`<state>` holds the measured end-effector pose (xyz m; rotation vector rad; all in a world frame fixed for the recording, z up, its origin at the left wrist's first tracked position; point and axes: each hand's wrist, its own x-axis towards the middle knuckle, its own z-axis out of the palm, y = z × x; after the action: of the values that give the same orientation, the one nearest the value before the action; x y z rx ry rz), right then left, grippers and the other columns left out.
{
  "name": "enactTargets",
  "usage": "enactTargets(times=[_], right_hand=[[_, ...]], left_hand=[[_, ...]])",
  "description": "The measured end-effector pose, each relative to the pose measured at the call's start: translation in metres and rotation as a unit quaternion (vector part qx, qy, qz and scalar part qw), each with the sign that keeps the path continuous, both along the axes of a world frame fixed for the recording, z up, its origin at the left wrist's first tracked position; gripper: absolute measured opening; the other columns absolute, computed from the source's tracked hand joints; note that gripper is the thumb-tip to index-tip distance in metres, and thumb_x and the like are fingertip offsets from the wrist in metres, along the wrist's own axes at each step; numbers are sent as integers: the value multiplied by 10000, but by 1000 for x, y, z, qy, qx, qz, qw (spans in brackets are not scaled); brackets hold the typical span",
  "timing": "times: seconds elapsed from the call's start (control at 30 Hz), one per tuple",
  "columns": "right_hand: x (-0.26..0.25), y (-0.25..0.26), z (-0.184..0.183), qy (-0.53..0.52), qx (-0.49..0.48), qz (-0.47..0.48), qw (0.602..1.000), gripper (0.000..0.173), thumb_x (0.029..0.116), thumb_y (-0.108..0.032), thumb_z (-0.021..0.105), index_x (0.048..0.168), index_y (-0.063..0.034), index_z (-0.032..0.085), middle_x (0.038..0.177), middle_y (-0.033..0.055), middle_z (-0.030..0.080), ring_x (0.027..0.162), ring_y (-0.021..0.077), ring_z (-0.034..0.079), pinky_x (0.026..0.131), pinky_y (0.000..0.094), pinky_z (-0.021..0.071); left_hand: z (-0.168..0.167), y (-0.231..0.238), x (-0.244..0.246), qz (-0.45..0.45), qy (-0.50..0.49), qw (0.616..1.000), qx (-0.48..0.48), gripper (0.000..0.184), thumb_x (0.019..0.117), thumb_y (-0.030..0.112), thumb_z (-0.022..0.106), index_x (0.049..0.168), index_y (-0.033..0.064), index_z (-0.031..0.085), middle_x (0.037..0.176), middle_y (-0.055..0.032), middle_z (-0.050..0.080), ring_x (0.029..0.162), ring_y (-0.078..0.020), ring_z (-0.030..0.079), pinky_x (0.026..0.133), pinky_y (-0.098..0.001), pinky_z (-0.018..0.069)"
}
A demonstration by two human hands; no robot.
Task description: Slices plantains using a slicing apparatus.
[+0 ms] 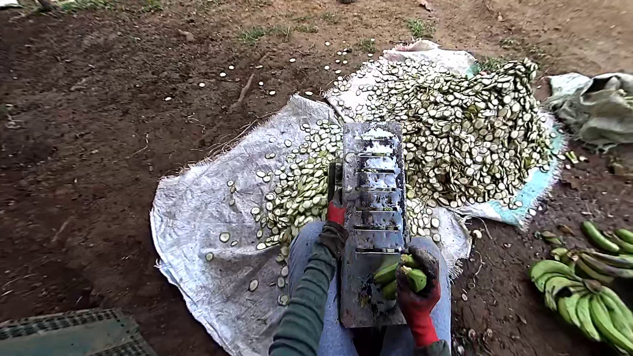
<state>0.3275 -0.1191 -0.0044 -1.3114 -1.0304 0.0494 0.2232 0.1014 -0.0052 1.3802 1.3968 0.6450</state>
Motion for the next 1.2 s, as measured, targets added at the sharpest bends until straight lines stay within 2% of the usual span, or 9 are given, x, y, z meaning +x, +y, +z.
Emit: enactTargets(times=[0.13,0.3,0.5,0.63,0.77,0.9,1.03,1.13,1.2], right_hand=[[44,116,8,-50,16,-24,998,445,819,-112,735,1193,106,630,1180,175,687,1142,144,652,1010,282,531],[78,269,39,-135,-16,-43,990,463,842,-27,680,1295,53,624,1252,218,678,1154,300,665,992,437,541],[50,102,5,-82,-31,-44,995,479,845,-153,736,1250,79,629,1246,186,673,1207,204,631,1056,353,517],[17,32,-17,-61,-30,-33,997,411,881,-280,757,1278,-246,657,1280,-54,670,1238,90,611,1055,295,523],[69,191,11,-195,-10,-62,979,383,839,-151,706,1189,0,667,1177,200,678,1135,276,649,968,404,538],[110,296,41,-249,-69,-69,964,485,830,-77,700,1311,-28,654,1282,243,642,1171,400,631,955,525,536],[61,174,7,-198,-40,1,979,481,848,-193,719,1286,-6,649,1251,191,672,1175,282,637,1010,447,530],[1,45,-18,-142,-60,69,986,476,898,-408,717,1324,-232,596,1315,-4,632,1283,114,565,1101,310,462],[-2,38,-25,-145,-59,101,983,491,895,-427,721,1341,-272,585,1332,-24,614,1298,111,554,1107,306,463]], left_hand=[[-12,15,21,-1,25,999,-44,525,1005,111,619,1466,-76,449,1443,-309,518,1382,-391,485,1181,-481,340],[-7,22,13,-17,40,998,-50,515,1026,155,603,1487,-20,455,1449,-276,532,1379,-376,495,1172,-485,348],[-7,14,8,20,-22,998,-57,482,1040,120,564,1472,-63,450,1458,-285,517,1393,-354,482,1186,-446,335],[-3,12,11,35,-34,996,-74,501,1032,85,563,1471,-108,418,1489,-306,471,1427,-356,437,1207,-417,297],[-6,17,13,39,-26,996,-74,497,1029,69,561,1472,-106,418,1490,-300,475,1427,-349,441,1205,-415,301],[2,17,10,29,-23,997,-71,484,1031,67,559,1472,-86,434,1492,-279,486,1427,-327,445,1205,-402,298],[0,16,9,31,-27,997,-63,496,1028,99,577,1472,-78,442,1483,-272,499,1416,-329,460,1201,-409,310],[-8,14,10,36,-37,997,-65,508,1023,86,577,1474,-94,426,1490,-288,483,1423,-337,451,1207,-411,305],[-10,14,14,41,-54,996,-54,513,1020,81,581,1476,-96,425,1487,-287,487,1417,-327,459,1204,-399,309]])
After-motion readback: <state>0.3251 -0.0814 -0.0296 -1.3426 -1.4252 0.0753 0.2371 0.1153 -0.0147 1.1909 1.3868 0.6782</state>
